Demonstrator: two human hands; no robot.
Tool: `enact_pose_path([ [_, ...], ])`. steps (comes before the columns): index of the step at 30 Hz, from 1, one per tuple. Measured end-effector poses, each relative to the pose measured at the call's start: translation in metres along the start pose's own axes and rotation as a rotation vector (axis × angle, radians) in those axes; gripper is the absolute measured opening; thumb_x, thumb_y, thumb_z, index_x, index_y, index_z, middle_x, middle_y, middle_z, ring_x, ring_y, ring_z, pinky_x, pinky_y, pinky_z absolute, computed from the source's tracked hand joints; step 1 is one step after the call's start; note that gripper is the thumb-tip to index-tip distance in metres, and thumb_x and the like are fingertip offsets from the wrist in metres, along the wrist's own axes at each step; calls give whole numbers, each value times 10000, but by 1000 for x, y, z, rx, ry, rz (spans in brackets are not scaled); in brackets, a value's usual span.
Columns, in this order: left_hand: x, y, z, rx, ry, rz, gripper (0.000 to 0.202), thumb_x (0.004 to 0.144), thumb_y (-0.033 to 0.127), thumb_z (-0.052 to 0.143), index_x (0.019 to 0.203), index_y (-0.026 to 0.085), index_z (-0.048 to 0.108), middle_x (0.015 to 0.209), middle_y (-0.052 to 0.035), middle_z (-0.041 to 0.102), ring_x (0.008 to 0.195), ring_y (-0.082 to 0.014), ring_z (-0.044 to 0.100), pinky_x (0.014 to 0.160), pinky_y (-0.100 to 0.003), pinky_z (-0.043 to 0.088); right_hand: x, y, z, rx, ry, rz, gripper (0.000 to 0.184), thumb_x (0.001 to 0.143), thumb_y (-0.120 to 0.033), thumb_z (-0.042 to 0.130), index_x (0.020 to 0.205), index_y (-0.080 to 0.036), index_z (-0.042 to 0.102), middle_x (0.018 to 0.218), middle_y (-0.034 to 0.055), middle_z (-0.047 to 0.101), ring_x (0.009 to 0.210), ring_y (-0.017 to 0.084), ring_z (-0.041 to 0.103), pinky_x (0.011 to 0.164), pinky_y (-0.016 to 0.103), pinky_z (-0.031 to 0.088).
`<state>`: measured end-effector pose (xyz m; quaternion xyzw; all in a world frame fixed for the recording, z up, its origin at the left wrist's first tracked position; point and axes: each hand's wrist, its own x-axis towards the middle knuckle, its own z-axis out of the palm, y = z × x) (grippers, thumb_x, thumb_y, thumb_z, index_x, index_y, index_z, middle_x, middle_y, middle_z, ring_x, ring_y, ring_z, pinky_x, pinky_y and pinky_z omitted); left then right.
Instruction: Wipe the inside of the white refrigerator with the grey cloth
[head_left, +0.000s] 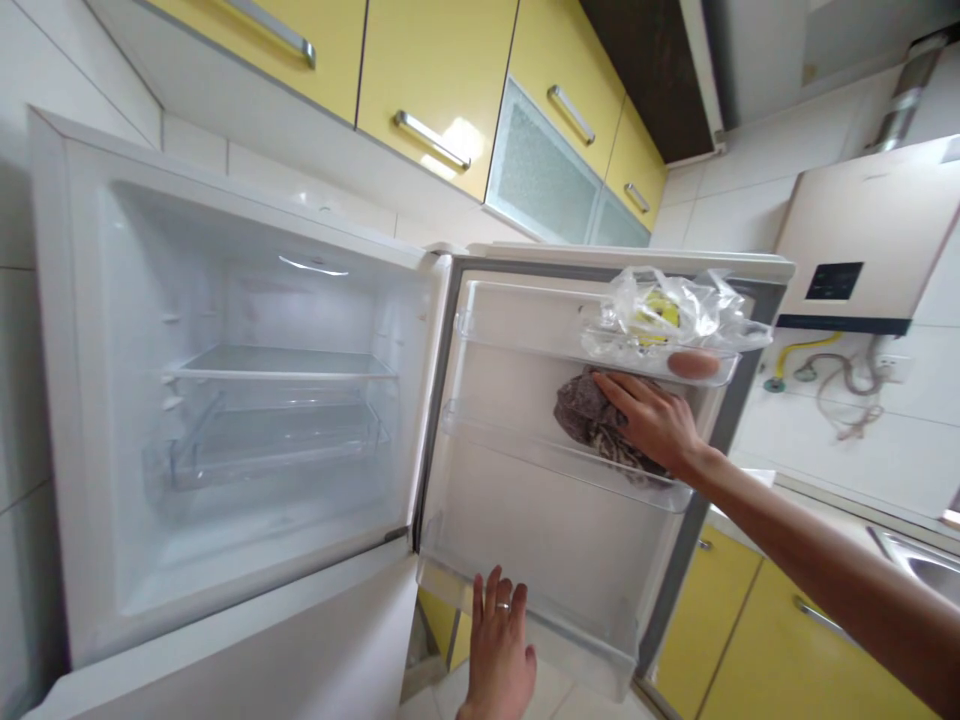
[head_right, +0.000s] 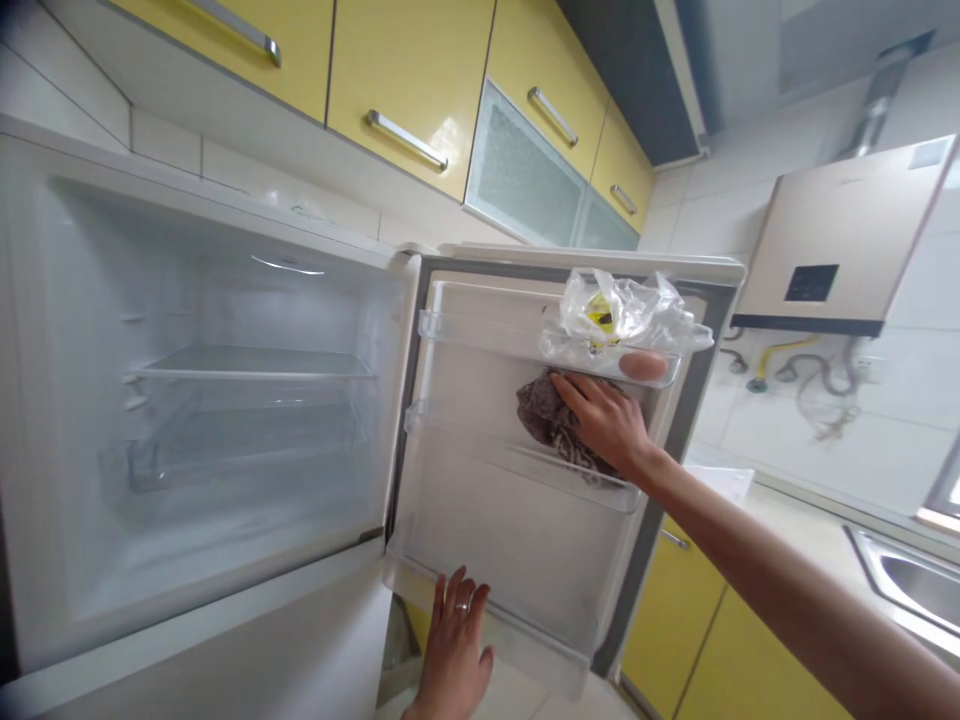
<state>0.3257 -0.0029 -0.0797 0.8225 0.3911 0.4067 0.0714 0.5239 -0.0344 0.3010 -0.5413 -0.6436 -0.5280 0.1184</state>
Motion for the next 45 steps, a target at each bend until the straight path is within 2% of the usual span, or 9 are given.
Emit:
enact_pose_path([
  [6,-1,-10,15,9,5,38,732,681,139,747,1395,215,605,1430,-123,663,1514,-393,423,1266,-702,321,52,-25,20,-70,-82,-175,483,999,-94,404,1452,-154,561,1324,153,693,1087,263,670,858,355,509],
  [12,-4,-27,47,51,49,131,858,649,101,738,1477,220,542,1456,-154,640,1515,-434,405,1217,-736,389,116,-76,23,-15,-205,-312,411,1065,-186,327,1409,-134,547,1233,167,675,1066,281,630,756,356,439],
  [18,-3,-25,44,15,30,81,880,694,232,789,1530,261,514,1535,-156,583,1527,-409,392,1237,-692,385,149,-128,32,170,-151,-298,372,1067,-213,360,1353,-176,595,1185,139,700,1059,261,616,748,330,426],
  [22,0,-25,33,-24,-7,31,893,681,226,791,1533,255,527,1545,-170,570,1535,-418,370,1256,-708,336,139,-144,24,291,97,-428,421,1068,-188,356,1428,-205,574,1232,123,717,1033,227,629,769,313,461],
  [26,5,-27,24,-81,-129,53,952,661,197,777,1566,244,486,1576,-193,523,1540,-444,330,1236,-753,316,117,-142,2,444,404,-495,408,1055,-204,423,1415,-260,607,1214,101,738,997,201,670,830,328,523],
  [31,8,-18,13,-87,-118,8,841,732,270,753,1541,236,525,1600,-179,496,1551,-414,317,1252,-709,317,99,-132,-37,694,630,-348,457,1006,-270,568,1463,-278,559,1185,105,739,1031,218,711,850,334,566],
  [34,8,-9,4,-80,-92,-20,784,752,269,741,1513,231,559,1586,-155,523,1555,-389,327,1273,-686,289,94,-128,-55,818,744,-267,475,976,-230,597,1448,-277,568,1187,102,734,1056,223,716,883,338,574],
  [39,8,-3,-11,-49,-109,3,803,737,185,698,1523,218,540,1601,-113,519,1570,-348,323,1296,-651,260,82,-130,-68,903,677,-181,486,923,-189,610,1401,-278,602,1209,94,730,1095,241,711,920,371,585],
  [45,10,5,-36,-142,-122,-26,799,722,101,640,1511,184,545,1591,-108,530,1577,-320,322,1315,-642,198,55,-133,-63,942,496,-91,498,870,-146,608,1353,-264,633,1217,82,738,1087,231,713,912,336,581],
])
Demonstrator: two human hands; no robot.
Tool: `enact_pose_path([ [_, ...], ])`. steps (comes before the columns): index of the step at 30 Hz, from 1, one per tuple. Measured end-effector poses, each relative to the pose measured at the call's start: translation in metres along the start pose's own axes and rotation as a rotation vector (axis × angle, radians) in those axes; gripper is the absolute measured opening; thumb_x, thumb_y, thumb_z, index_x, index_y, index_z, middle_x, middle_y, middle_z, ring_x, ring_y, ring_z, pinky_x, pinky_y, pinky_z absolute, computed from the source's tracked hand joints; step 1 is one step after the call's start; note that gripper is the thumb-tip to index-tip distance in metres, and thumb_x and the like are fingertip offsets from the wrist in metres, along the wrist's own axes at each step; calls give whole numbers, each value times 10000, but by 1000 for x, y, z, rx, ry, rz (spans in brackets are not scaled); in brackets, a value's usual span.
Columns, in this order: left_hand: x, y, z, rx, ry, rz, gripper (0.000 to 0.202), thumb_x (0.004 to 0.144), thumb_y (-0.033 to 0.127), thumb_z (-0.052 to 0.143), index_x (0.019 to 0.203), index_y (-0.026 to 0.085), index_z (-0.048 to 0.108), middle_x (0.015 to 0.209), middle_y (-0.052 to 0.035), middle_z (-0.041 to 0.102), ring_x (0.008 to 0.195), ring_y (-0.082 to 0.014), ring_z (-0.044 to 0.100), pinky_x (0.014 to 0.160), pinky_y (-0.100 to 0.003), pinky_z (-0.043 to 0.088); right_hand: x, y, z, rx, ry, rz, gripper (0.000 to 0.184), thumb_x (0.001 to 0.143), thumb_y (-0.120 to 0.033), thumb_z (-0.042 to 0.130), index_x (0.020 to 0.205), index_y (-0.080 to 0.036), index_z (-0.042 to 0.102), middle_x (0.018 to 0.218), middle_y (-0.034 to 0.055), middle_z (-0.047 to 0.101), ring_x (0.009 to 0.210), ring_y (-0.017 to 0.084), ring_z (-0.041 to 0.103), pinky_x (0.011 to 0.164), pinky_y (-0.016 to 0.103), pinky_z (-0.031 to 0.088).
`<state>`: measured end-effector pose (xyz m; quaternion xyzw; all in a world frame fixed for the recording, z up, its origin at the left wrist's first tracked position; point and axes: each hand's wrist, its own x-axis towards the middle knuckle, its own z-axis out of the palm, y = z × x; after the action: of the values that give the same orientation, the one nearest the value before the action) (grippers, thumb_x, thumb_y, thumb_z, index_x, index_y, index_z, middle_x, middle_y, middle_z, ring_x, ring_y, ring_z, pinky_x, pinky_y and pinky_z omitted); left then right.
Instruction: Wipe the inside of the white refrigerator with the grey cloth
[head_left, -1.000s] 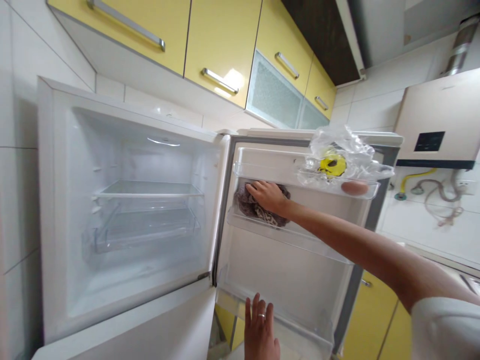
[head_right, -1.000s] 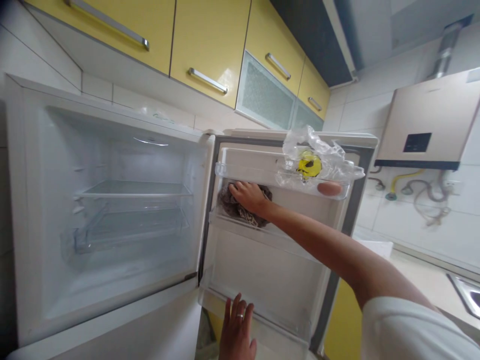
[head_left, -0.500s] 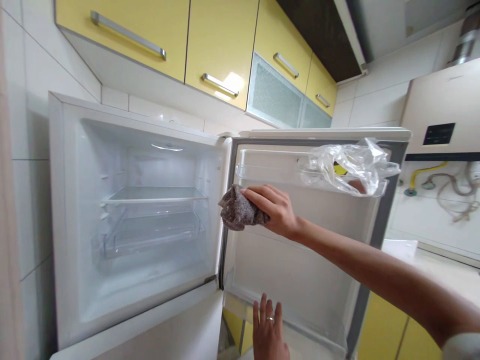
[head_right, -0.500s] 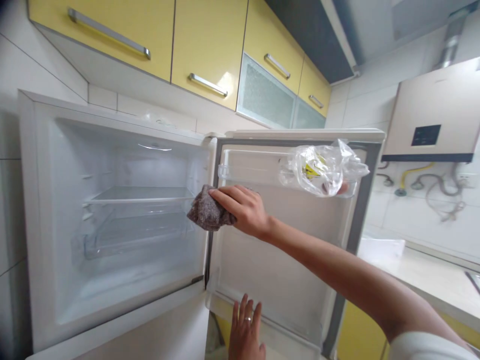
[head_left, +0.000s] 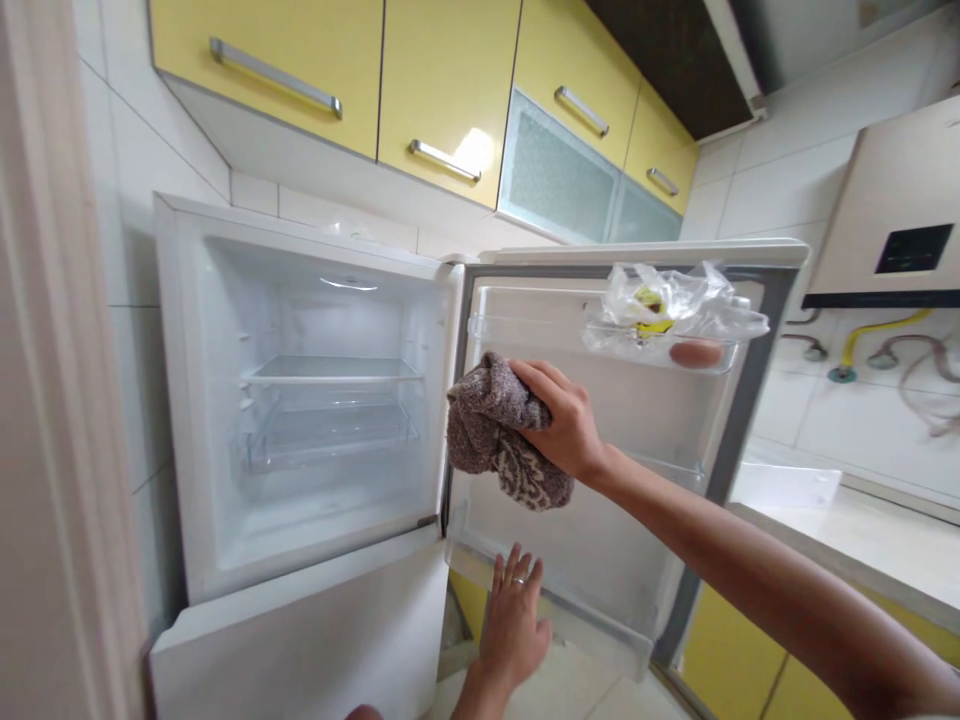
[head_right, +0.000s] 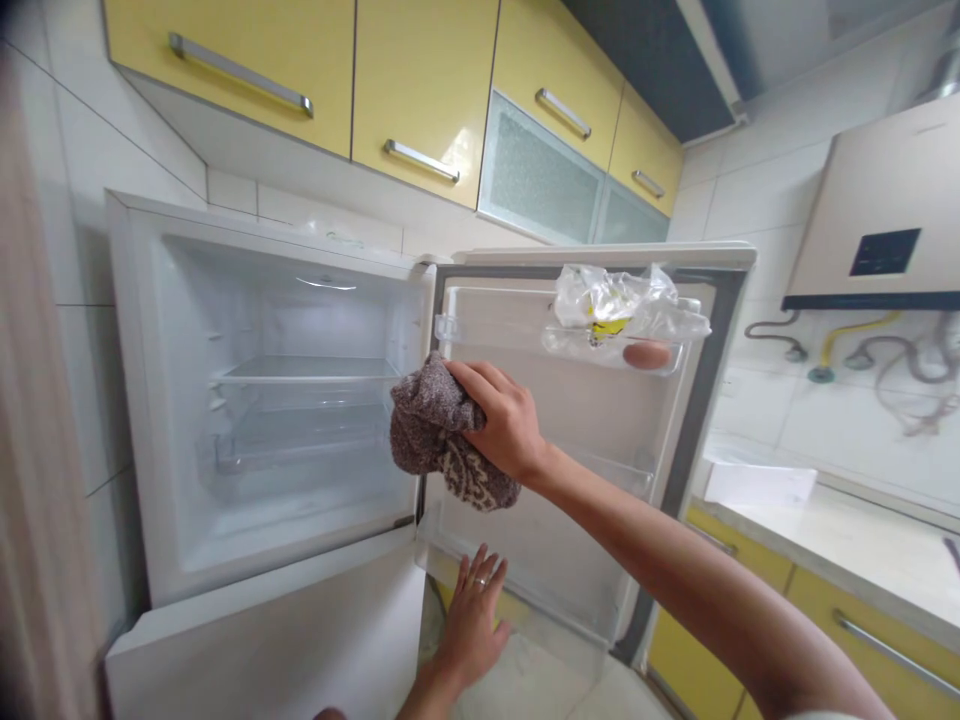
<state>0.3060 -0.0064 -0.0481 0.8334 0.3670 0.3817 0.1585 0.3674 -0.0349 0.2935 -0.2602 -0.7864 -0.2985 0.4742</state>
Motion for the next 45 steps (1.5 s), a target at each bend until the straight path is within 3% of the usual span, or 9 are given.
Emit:
enact_pose_path([
  [4,-3,20,-22,-261,175,-92,657,773,111,588,1424,190,622,1546,-135,578,1509,-325,452,1273,-610,332,-26,6,2,-12,-44,58,510,826,-116,609,1321,-231,652,1171,83,753,1029,233,729,862,316,586],
  [9,-8,62,-67,-845,585,-312,297,928,380,597,1074,166,743,1080,-164,776,1021,-275,760,946,-400,619,-50,6,26,33,67,162,560,772,-66,581,1301,-233,657,1180,77,756,1048,239,734,890,327,593],
  [13,-14,103,-121,-1023,851,-277,486,891,531,683,1202,159,713,1240,-204,736,1124,-304,730,929,-367,611,-52,-11,52,152,128,273,525,791,-92,585,1291,-238,656,1181,75,758,1054,245,735,899,352,601],
  [17,-17,127,-168,-1045,836,-284,724,843,514,756,1473,219,558,1504,-183,596,1393,-327,576,1098,-383,525,-50,-41,69,293,125,328,555,769,-74,563,1290,-245,645,1174,63,760,1054,231,735,907,345,602],
  [25,-12,93,-204,-1485,868,-412,827,602,602,885,1321,240,695,1432,-138,659,1456,-382,501,1142,-478,510,-65,-91,78,305,-242,-133,671,835,-119,600,1495,-168,490,1335,182,673,1158,296,677,949,439,615],
  [31,-11,68,-210,-1557,950,-545,654,364,487,999,946,242,831,1180,-103,793,1269,-378,667,1011,-447,601,-85,-81,79,533,-531,-185,903,836,-168,616,1649,-147,224,1624,203,437,1522,268,421,1211,416,451],
  [35,-9,67,-213,-1573,926,-570,568,354,354,1019,870,219,823,1031,-75,823,1049,-309,763,869,-370,651,-101,-71,70,502,-567,-208,1031,815,-65,571,1674,-131,4,1693,205,321,1609,233,217,1279,432,345],
  [38,-1,70,-218,-1610,937,-623,395,508,286,966,850,184,795,946,-72,821,924,-264,783,787,-320,657,-112,-68,49,449,-505,-222,990,832,-8,519,1677,-162,28,1726,182,234,1614,228,172,1257,408,378],
  [45,32,79,-259,-1514,1155,-537,313,818,93,724,1109,206,755,1005,-35,814,926,-190,775,937,-342,633,-156,-37,-43,268,-252,-64,872,896,-22,587,1658,-279,251,1588,115,520,1416,211,560,1086,291,551],
])
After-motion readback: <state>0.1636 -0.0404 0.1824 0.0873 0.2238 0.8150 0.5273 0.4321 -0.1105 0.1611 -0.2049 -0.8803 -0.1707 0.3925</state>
